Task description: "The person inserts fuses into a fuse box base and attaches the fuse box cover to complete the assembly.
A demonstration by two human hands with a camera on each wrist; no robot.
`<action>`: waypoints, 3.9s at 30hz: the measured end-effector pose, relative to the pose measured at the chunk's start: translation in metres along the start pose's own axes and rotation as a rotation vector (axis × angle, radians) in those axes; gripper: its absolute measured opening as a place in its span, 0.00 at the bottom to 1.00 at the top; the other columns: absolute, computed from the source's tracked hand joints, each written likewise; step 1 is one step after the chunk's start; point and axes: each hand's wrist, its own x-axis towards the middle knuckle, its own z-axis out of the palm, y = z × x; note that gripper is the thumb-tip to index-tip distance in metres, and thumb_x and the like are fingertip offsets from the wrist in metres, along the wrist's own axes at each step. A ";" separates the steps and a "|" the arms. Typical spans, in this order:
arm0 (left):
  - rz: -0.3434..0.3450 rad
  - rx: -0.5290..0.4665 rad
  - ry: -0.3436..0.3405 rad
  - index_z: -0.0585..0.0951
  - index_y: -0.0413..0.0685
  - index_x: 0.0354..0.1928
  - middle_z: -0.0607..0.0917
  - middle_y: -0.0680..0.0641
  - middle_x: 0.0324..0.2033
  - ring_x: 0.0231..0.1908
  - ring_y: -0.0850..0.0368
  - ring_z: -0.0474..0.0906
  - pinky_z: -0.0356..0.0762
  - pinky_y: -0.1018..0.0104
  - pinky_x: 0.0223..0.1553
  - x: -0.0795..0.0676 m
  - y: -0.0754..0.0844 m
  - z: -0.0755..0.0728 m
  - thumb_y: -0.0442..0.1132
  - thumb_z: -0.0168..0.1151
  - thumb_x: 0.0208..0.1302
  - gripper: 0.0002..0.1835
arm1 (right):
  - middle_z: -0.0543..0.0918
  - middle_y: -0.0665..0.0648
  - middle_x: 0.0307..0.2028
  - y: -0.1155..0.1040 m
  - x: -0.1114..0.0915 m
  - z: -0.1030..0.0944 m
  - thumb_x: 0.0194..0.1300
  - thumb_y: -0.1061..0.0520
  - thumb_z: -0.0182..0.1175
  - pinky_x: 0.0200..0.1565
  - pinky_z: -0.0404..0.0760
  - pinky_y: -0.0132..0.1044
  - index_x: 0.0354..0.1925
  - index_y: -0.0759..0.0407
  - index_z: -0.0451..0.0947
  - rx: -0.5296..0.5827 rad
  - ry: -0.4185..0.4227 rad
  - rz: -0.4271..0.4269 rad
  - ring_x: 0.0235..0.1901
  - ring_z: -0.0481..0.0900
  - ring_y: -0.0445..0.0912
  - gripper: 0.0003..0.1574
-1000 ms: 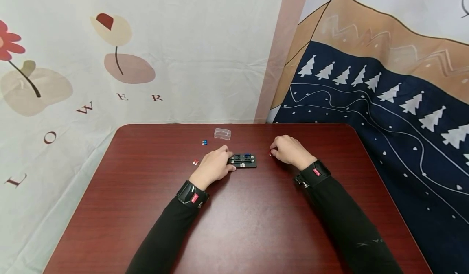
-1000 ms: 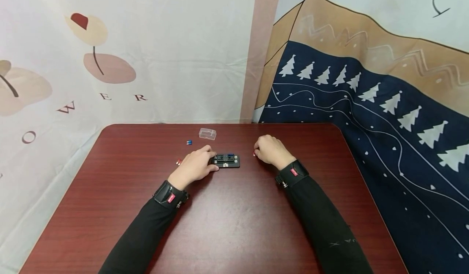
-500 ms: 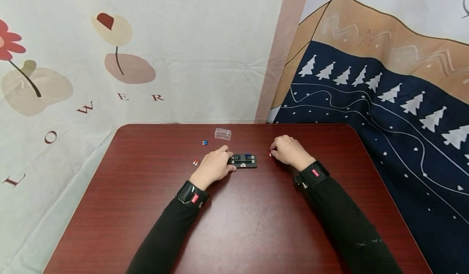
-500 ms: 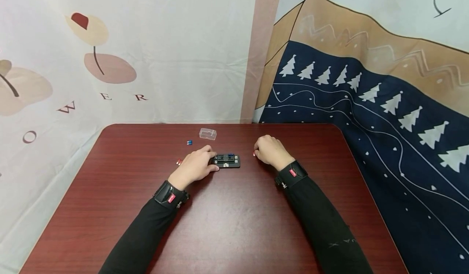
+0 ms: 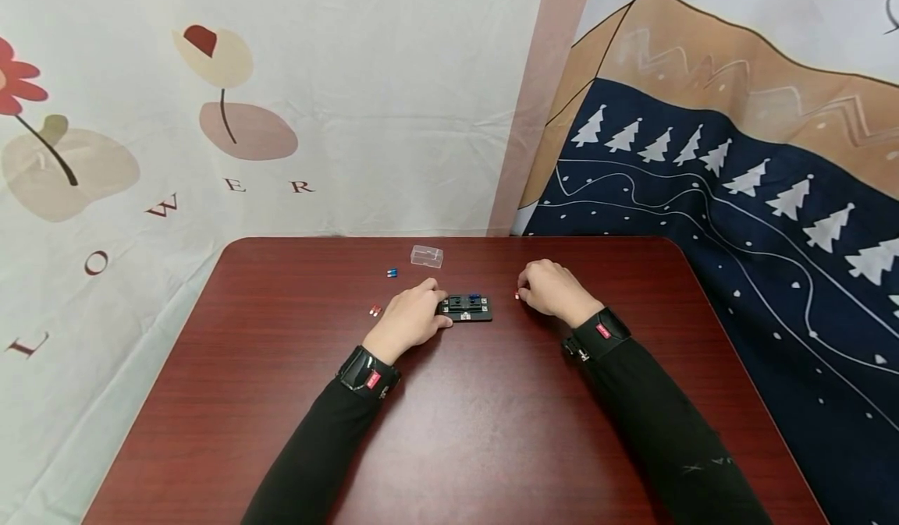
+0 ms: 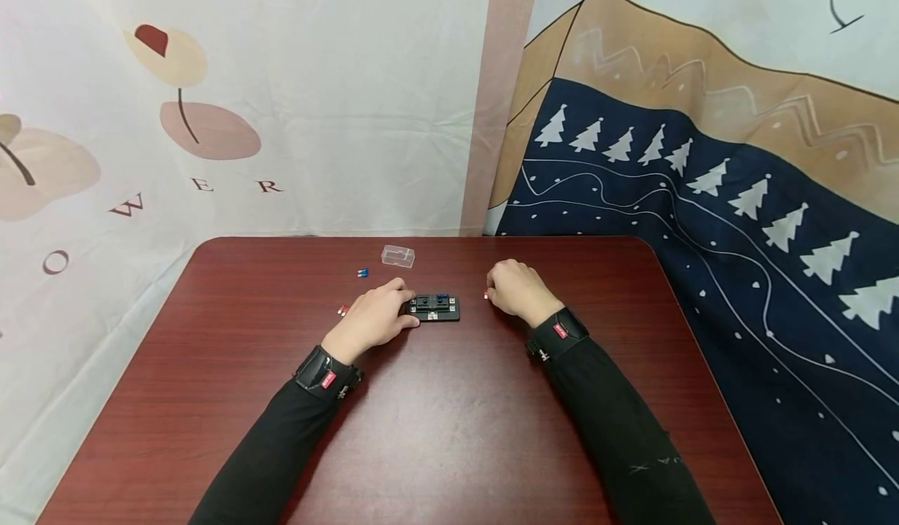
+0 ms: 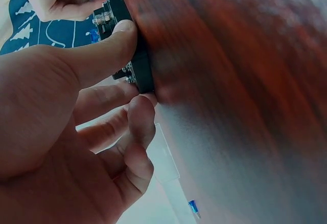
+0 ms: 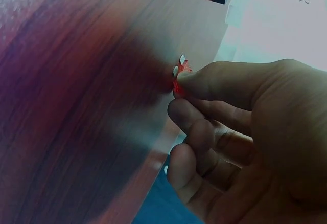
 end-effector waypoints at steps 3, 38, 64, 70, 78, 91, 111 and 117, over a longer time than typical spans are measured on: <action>-0.003 -0.001 -0.004 0.83 0.46 0.66 0.81 0.46 0.54 0.50 0.46 0.85 0.85 0.47 0.50 0.000 0.000 0.001 0.53 0.71 0.68 0.29 | 0.89 0.63 0.50 0.000 0.000 0.001 0.70 0.55 0.66 0.51 0.86 0.59 0.49 0.61 0.90 -0.004 -0.003 -0.001 0.49 0.86 0.58 0.14; -0.016 0.013 0.000 0.84 0.49 0.65 0.81 0.49 0.54 0.49 0.48 0.85 0.85 0.49 0.48 0.001 -0.002 0.007 0.55 0.70 0.68 0.29 | 0.84 0.54 0.37 -0.003 -0.004 -0.004 0.69 0.55 0.66 0.36 0.83 0.47 0.37 0.56 0.86 0.011 0.063 -0.086 0.33 0.81 0.50 0.05; -0.021 0.015 0.007 0.84 0.50 0.65 0.81 0.50 0.52 0.46 0.49 0.85 0.84 0.50 0.47 0.002 -0.003 0.009 0.56 0.70 0.68 0.29 | 0.82 0.50 0.36 -0.059 -0.009 -0.022 0.67 0.57 0.66 0.31 0.80 0.43 0.37 0.52 0.86 -0.019 0.185 -0.273 0.29 0.79 0.45 0.03; -0.018 0.013 0.012 0.85 0.50 0.64 0.81 0.50 0.51 0.45 0.49 0.85 0.84 0.50 0.46 0.002 -0.003 0.008 0.56 0.71 0.67 0.28 | 0.83 0.51 0.36 -0.068 -0.007 -0.015 0.67 0.56 0.67 0.32 0.82 0.44 0.38 0.54 0.87 -0.030 0.157 -0.302 0.30 0.80 0.45 0.04; -0.014 0.018 0.019 0.85 0.50 0.63 0.80 0.50 0.49 0.44 0.49 0.85 0.84 0.50 0.45 0.001 -0.002 0.008 0.55 0.72 0.66 0.27 | 0.82 0.50 0.35 -0.072 -0.003 -0.001 0.68 0.56 0.66 0.30 0.83 0.44 0.35 0.53 0.88 -0.075 0.141 -0.335 0.28 0.79 0.44 0.05; -0.012 0.010 0.020 0.85 0.50 0.64 0.80 0.49 0.50 0.43 0.49 0.85 0.84 0.51 0.45 0.002 -0.004 0.008 0.56 0.71 0.67 0.28 | 0.81 0.49 0.33 -0.074 0.001 0.006 0.68 0.56 0.67 0.30 0.82 0.43 0.35 0.53 0.88 -0.099 0.143 -0.350 0.27 0.79 0.43 0.04; -0.016 0.005 0.007 0.85 0.51 0.64 0.79 0.50 0.49 0.42 0.50 0.84 0.84 0.51 0.44 0.003 -0.006 0.007 0.56 0.71 0.67 0.28 | 0.80 0.49 0.32 -0.077 0.001 0.008 0.68 0.58 0.66 0.31 0.84 0.43 0.34 0.53 0.89 -0.105 0.135 -0.350 0.27 0.80 0.44 0.05; -0.016 0.005 0.007 0.85 0.51 0.64 0.79 0.50 0.48 0.41 0.50 0.84 0.84 0.51 0.43 0.003 -0.003 0.005 0.55 0.71 0.67 0.27 | 0.81 0.49 0.31 -0.076 0.002 0.007 0.67 0.58 0.67 0.32 0.85 0.42 0.34 0.53 0.89 -0.101 0.128 -0.355 0.28 0.80 0.43 0.05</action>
